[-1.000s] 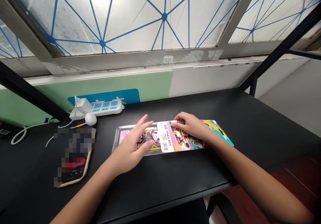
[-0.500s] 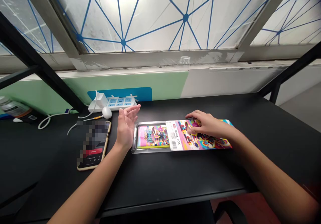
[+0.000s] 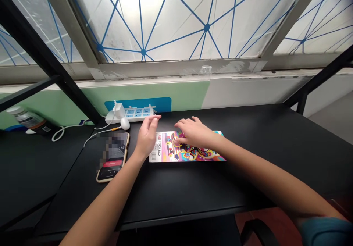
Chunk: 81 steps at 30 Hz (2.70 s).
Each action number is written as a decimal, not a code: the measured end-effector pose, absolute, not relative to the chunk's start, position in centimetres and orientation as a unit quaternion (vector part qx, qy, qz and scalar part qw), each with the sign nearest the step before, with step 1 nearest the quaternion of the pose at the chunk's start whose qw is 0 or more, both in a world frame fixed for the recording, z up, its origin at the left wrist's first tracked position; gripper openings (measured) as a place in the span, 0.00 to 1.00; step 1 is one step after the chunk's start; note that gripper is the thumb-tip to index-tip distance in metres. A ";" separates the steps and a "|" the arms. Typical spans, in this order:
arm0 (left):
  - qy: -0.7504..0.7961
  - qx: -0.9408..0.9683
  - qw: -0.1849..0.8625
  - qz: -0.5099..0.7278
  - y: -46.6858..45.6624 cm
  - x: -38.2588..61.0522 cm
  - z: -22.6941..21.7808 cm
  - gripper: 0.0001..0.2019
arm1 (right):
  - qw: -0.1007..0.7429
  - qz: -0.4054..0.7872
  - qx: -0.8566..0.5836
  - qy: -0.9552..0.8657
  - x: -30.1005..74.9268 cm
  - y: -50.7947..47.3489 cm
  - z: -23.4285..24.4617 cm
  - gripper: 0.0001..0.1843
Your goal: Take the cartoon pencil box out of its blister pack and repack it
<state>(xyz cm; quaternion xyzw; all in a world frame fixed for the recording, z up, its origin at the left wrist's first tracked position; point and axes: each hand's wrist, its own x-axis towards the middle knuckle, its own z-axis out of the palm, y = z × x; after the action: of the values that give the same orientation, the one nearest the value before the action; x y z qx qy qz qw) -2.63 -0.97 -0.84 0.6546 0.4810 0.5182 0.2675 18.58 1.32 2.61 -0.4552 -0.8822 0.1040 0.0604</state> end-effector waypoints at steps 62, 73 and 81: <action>0.460 0.871 -0.094 0.143 -6.1 1.5 -1.7 0.36 | 0.237 0.207 -0.480 -0.819 30.3 -1.6 -1.8 0.42; 0.459 0.864 -0.098 0.182 -4.5 -0.8 0.1 0.44 | 0.281 0.187 -0.466 -0.818 30.5 -1.6 -1.0 0.36; 0.473 0.839 -0.138 0.231 -4.5 -0.7 0.8 0.43 | 0.361 0.114 -0.437 -0.816 31.0 -2.2 -0.4 0.45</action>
<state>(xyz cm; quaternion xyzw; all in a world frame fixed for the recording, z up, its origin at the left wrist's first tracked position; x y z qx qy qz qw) -0.70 -4.46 0.78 0.8386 0.4732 0.2314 -0.1384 31.04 -2.18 -0.40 -0.4374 -0.8157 0.1142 0.3610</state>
